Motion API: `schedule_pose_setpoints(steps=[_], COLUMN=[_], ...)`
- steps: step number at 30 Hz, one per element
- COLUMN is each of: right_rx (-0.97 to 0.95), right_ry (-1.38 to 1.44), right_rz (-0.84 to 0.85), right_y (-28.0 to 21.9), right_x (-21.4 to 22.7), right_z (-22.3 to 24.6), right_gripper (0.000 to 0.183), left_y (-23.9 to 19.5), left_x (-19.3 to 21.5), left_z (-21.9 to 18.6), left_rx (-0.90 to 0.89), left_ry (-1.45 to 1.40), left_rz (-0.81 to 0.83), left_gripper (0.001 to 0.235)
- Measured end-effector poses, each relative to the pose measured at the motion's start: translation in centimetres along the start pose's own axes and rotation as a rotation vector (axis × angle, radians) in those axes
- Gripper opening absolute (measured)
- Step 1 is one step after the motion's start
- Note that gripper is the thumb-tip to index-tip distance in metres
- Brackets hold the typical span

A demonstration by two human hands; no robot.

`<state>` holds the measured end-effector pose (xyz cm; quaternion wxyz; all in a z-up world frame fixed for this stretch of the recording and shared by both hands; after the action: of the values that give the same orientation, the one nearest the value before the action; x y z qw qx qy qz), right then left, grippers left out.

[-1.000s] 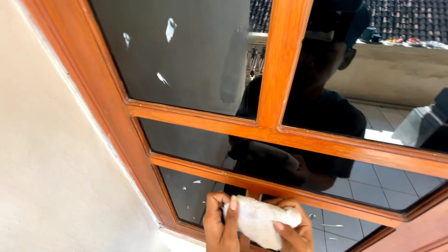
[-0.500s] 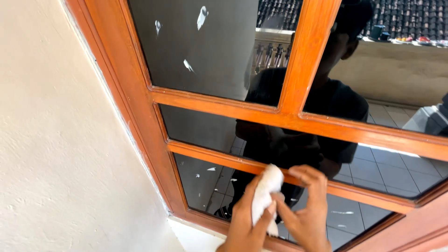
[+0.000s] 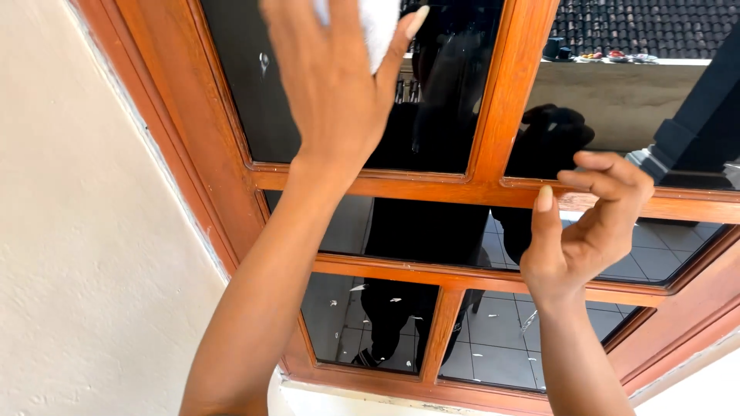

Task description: The person wipes the glass panes and frame of a wooden door clean with a cloth, alternating between hands and occasionally unfolding and folding the cloth.

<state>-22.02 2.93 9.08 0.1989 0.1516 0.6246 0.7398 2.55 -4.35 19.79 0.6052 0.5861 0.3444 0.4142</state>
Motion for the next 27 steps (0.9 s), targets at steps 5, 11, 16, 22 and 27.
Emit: schedule_pose_setpoints(steps=[5,11,16,22,27], right_rx=[0.015,0.063,0.085,0.222,0.285], right_ry=[-0.011,-0.136,-0.253,-0.405,-0.449], right_rz=[-0.046,0.021,0.072,0.012,0.042], right_y=[0.7,0.1,0.2,-0.2,-0.9], right_x=[-1.2,-2.1,-2.7,-3.2,-3.2], right_z=[0.0,-1.5,-2.5,-3.1,-3.5], right_gripper=[0.021,0.021,0.021,0.01,0.008], left_y=[-2.5,-7.9,-2.7,-2.0,-7.7], left_x=[1.2,3.1,2.4,2.4,2.3], left_z=[-4.8,-3.9,-4.0,-5.9,-5.9], left_rx=[-0.197,-0.488,-0.497,-0.345,-0.382], left_ry=[0.097,0.116,0.129,0.14,-0.115], left_rz=[0.215,0.376,0.287,0.147,0.419], left_gripper=[0.054,0.039,0.033,0.041,0.029])
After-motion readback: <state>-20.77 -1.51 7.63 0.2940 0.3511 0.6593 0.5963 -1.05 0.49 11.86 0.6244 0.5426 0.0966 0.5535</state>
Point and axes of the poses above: each hand's wrist, its own y-axis towards the middle knuckle, its own x-axis out of the back of the hand, z = x × y, the point moved 4 cm from there along y, towards the middle knuckle, and after that the axes turned 8 degrees about z, right-handed, at the moved point
